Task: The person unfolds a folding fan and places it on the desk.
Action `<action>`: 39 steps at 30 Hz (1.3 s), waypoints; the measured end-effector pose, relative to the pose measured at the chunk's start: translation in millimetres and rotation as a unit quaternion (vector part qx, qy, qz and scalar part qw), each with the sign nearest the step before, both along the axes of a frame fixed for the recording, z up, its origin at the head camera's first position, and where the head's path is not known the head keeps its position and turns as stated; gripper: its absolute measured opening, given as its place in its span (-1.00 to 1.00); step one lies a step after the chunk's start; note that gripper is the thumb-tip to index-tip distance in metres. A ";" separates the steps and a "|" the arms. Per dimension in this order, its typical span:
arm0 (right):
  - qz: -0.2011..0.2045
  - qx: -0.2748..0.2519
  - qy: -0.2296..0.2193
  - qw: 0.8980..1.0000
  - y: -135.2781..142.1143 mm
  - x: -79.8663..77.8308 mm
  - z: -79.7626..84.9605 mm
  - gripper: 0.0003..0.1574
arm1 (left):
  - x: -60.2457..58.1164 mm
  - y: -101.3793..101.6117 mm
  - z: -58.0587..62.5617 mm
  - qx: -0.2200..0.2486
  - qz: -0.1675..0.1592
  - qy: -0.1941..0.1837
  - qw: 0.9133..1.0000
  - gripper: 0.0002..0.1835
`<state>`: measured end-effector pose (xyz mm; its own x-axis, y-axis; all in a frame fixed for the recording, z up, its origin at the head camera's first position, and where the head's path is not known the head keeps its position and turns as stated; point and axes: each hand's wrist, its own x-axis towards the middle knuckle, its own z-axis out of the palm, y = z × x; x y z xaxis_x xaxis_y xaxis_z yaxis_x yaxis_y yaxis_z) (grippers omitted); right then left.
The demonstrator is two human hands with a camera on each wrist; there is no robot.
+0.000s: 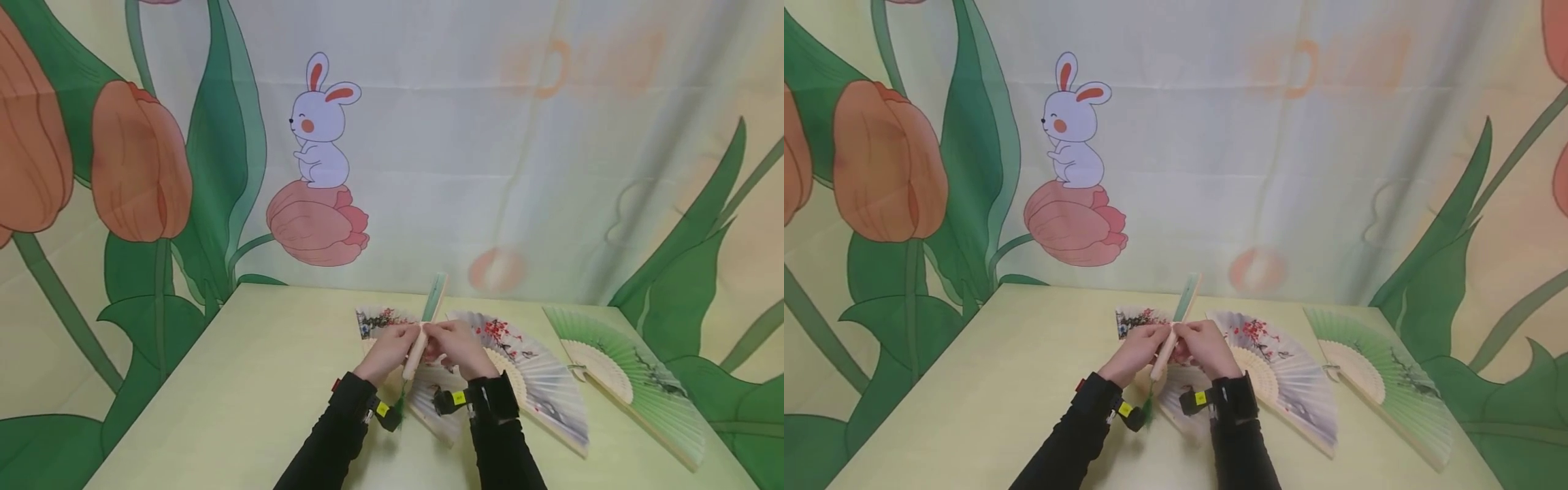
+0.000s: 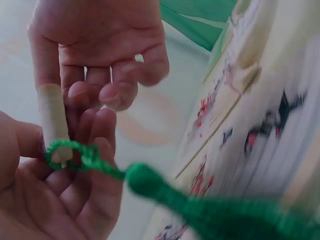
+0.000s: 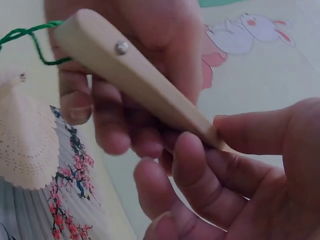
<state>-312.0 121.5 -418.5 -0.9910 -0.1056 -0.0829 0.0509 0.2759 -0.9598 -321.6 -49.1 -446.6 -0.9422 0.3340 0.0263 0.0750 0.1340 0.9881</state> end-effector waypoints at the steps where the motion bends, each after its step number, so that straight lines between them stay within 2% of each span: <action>1: -0.003 -0.001 -0.003 1.000 1.8 -0.3 -0.5 -0.61 | -0.8 3.6 -2.2 0.003 0.007 -0.001 1.000 -0.57; 6: 0.000 -0.011 -0.016 1.000 8.2 -3.7 -4.6 -0.58 | -2.6 17.5 -10.1 0.002 0.049 0.016 0.999 -0.62; 10: 0.000 -0.020 -0.021 1.000 11.1 -8.2 -7.9 -0.58 | -5.2 23.1 -11.4 -0.009 0.071 0.036 0.997 -0.63; 14: 0.000 -0.022 -0.026 0.999 12.0 -10.8 -10.2 -0.58 | -6.5 23.7 -10.3 -0.011 0.067 0.048 0.997 -0.62; 21: -0.012 -0.031 -0.033 0.999 11.7 -10.1 -12.8 -0.60 | -7.5 20.0 -10.4 -0.008 0.049 0.044 0.998 -0.60; 26: -0.022 -0.040 -0.036 0.998 13.0 -7.4 -15.9 -0.59 | -7.2 17.6 -11.8 -0.021 0.058 0.052 0.997 -0.61; 28: -0.024 -0.043 -0.035 0.998 14.6 -6.3 -16.4 -0.57 | -7.9 16.6 -12.8 -0.021 0.059 0.047 0.997 -0.61; 34: -0.049 -0.051 -0.031 0.997 19.2 -5.9 -17.5 -0.59 | -8.5 12.9 -13.8 0.017 0.044 0.016 0.999 -0.60; 39: -0.069 -0.061 -0.025 0.995 23.5 -6.4 -18.9 -0.60 | -9.1 10.7 -11.2 0.019 0.061 0.006 0.998 -0.61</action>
<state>-318.4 145.0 -437.4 -0.9916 0.0198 -0.1278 0.1293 0.1450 -0.9809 -330.7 -38.5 -457.8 -0.9755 0.2144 0.0482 0.0720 0.1047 0.9919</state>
